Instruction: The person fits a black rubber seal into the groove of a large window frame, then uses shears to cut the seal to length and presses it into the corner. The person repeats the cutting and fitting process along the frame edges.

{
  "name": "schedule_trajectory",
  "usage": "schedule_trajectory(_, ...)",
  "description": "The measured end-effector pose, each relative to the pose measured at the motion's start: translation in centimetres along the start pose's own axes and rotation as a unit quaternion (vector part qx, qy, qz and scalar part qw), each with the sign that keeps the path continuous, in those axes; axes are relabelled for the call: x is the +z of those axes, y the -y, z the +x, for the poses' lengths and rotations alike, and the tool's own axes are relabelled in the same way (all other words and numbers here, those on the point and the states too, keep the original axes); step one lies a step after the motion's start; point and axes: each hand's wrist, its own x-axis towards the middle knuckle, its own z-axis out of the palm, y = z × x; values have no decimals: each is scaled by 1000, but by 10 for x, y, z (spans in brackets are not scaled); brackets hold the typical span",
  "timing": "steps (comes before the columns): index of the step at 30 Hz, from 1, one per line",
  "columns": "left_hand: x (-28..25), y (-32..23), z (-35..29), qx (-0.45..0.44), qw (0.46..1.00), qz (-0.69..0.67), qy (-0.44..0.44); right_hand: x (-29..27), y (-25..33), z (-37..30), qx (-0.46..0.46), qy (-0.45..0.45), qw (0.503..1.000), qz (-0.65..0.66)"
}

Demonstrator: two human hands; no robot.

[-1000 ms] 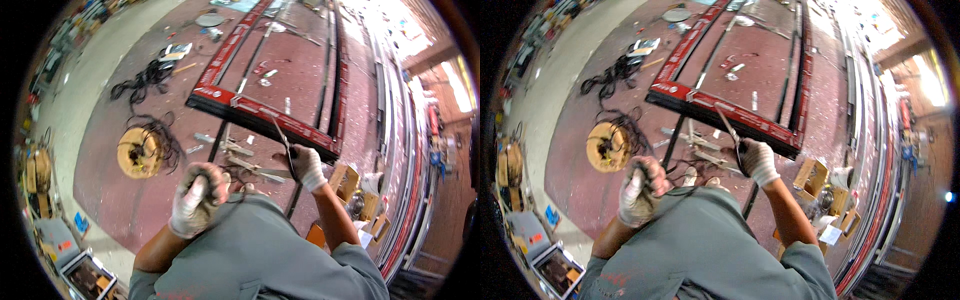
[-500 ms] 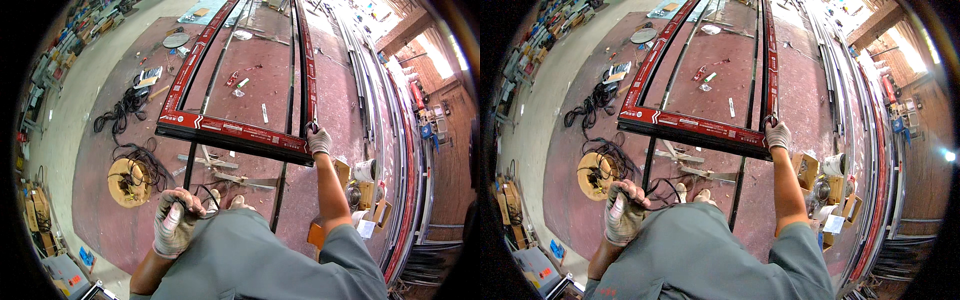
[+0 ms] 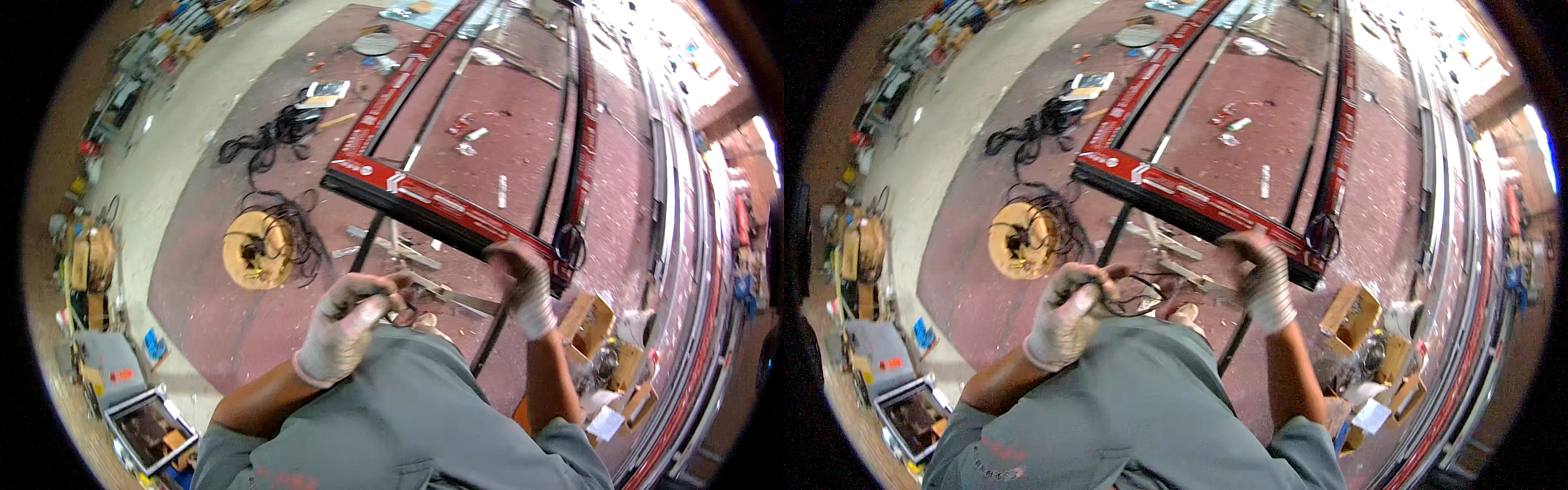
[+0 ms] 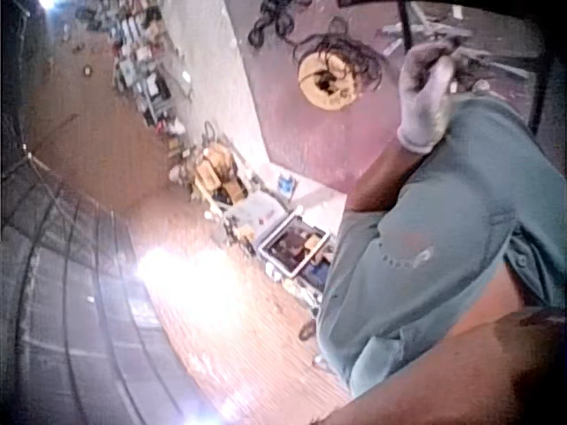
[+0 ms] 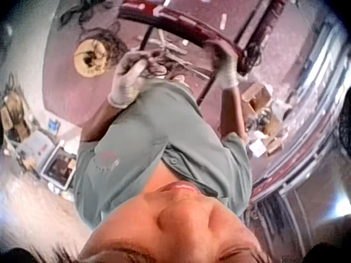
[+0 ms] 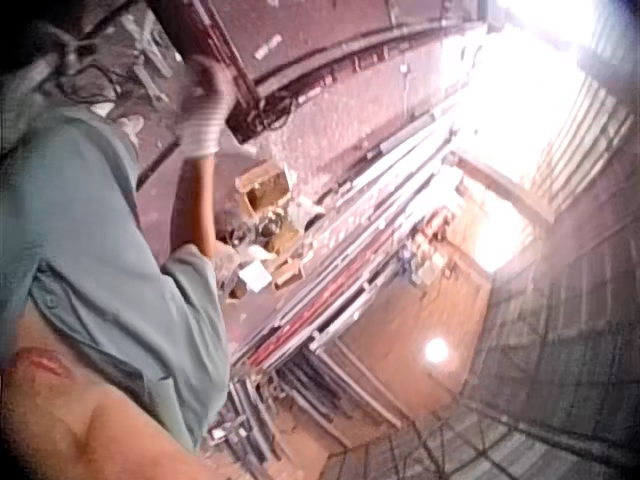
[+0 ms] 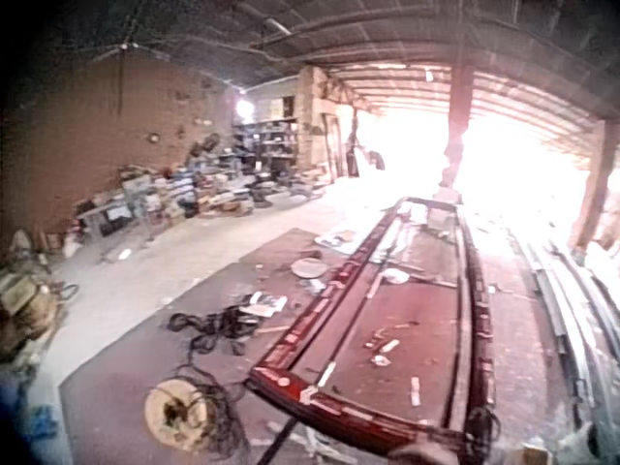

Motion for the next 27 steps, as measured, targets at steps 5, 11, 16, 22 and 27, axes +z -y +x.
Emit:
schedule_trajectory(5,13,5,19,-23,991,-17,-131,108,57,-28,42,177,967,180)
schedule_trajectory(11,-26,18,37,-34,993,-54,-101,131,67,14,-85,59,995,0)
schedule_trajectory(16,-80,97,54,-81,991,-108,9,153,80,71,-35,43,996,-71)
schedule_trajectory(22,-108,142,67,-202,977,42,52,195,24,146,-104,55,962,-245)
schedule_trajectory(27,-137,164,96,-283,959,-13,10,235,-17,185,-124,90,929,-338)
